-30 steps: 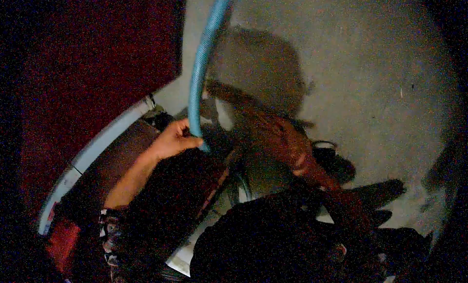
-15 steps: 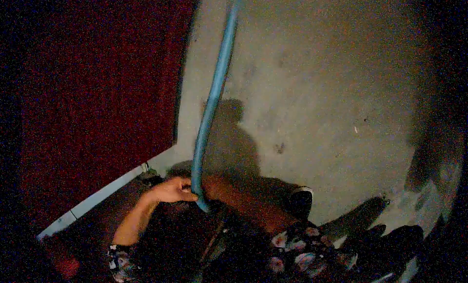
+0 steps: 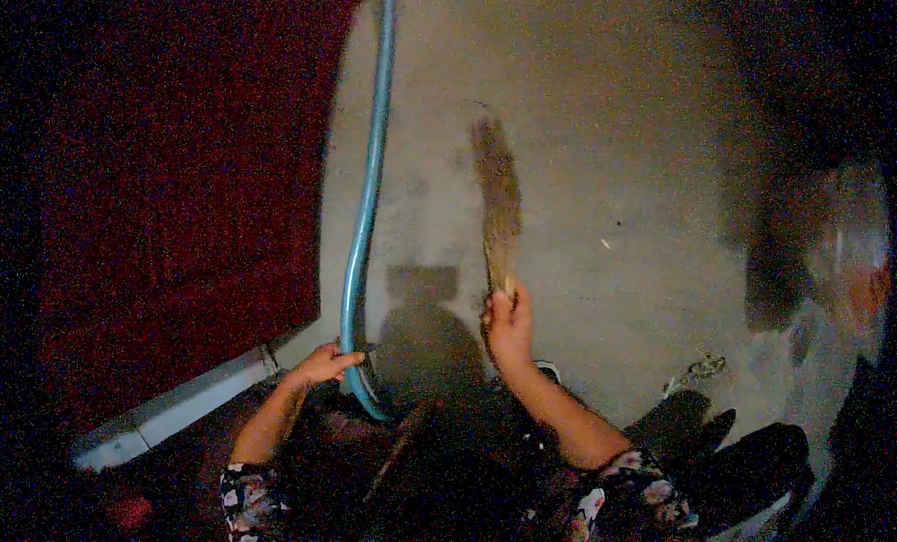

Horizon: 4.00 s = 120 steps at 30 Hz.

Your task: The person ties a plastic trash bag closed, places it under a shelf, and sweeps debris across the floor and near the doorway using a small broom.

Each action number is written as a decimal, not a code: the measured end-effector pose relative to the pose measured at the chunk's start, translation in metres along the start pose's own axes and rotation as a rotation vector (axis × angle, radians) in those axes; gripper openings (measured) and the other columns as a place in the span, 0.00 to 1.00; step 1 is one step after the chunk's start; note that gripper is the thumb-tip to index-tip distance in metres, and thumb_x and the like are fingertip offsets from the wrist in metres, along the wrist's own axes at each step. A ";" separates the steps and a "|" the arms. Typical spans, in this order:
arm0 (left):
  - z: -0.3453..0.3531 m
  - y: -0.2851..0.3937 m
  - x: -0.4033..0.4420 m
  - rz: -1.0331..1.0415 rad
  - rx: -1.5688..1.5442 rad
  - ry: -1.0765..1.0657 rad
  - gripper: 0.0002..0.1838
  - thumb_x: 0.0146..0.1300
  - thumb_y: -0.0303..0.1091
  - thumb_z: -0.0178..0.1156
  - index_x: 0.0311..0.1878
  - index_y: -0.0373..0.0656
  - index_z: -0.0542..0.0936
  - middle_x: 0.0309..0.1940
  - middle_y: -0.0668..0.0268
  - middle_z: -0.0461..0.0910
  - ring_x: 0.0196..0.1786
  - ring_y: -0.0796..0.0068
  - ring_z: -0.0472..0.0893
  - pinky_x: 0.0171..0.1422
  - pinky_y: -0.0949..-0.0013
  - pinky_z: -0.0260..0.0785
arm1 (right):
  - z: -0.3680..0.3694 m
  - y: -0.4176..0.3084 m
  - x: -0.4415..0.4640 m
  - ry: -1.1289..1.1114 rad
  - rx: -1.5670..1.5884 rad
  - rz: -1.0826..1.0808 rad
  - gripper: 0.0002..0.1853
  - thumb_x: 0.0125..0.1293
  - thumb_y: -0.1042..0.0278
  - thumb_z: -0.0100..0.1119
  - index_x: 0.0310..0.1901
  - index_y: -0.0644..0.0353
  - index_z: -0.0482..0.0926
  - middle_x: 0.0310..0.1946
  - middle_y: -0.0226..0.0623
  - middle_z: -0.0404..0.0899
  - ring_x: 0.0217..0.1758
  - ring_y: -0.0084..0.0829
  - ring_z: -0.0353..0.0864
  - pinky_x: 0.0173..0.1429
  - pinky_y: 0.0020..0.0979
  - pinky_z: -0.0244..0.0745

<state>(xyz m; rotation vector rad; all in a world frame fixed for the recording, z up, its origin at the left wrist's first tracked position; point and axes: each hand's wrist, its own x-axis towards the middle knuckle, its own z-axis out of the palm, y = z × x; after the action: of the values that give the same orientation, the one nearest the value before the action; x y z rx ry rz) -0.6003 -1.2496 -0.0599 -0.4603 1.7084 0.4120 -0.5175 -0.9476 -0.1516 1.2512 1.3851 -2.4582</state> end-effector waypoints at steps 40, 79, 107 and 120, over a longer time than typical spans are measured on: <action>-0.040 0.077 0.041 0.296 -0.003 1.037 0.18 0.46 0.44 0.64 0.35 0.40 0.75 0.32 0.56 0.79 0.39 0.56 0.79 0.43 0.58 0.70 | -0.108 -0.124 -0.069 -0.149 -0.487 0.042 0.18 0.70 0.60 0.47 0.56 0.59 0.61 0.30 0.33 0.69 0.29 0.22 0.70 0.31 0.28 0.70; -0.025 0.031 -0.060 -0.069 -0.311 1.170 0.14 0.51 0.39 0.54 0.34 0.39 0.81 0.33 0.54 0.82 0.38 0.58 0.80 0.44 0.62 0.71 | -0.093 -0.161 0.076 -0.789 -0.732 -0.130 0.17 0.64 0.60 0.54 0.49 0.61 0.70 0.34 0.37 0.75 0.32 0.30 0.73 0.35 0.33 0.70; -0.221 -0.055 -0.106 0.226 -0.357 1.467 0.19 0.60 0.38 0.58 0.51 0.41 0.70 0.37 0.63 0.76 0.37 0.73 0.74 0.44 0.69 0.68 | 0.008 -0.218 0.021 -0.832 -0.993 0.151 0.11 0.67 0.69 0.48 0.48 0.60 0.65 0.23 0.27 0.64 0.20 0.18 0.62 0.24 0.23 0.61; -0.236 -0.087 -0.106 0.160 -0.328 1.470 0.19 0.55 0.39 0.60 0.49 0.41 0.74 0.38 0.61 0.80 0.43 0.63 0.78 0.51 0.63 0.68 | 0.020 -0.219 -0.001 -0.823 -1.003 0.296 0.16 0.67 0.66 0.49 0.53 0.63 0.64 0.33 0.33 0.71 0.26 0.21 0.69 0.27 0.24 0.68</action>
<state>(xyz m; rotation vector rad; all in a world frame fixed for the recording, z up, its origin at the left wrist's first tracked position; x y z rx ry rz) -0.7362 -1.4365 0.0845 -1.0075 3.1249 0.5062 -0.6185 -0.8319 0.0055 0.1549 1.5956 -1.3800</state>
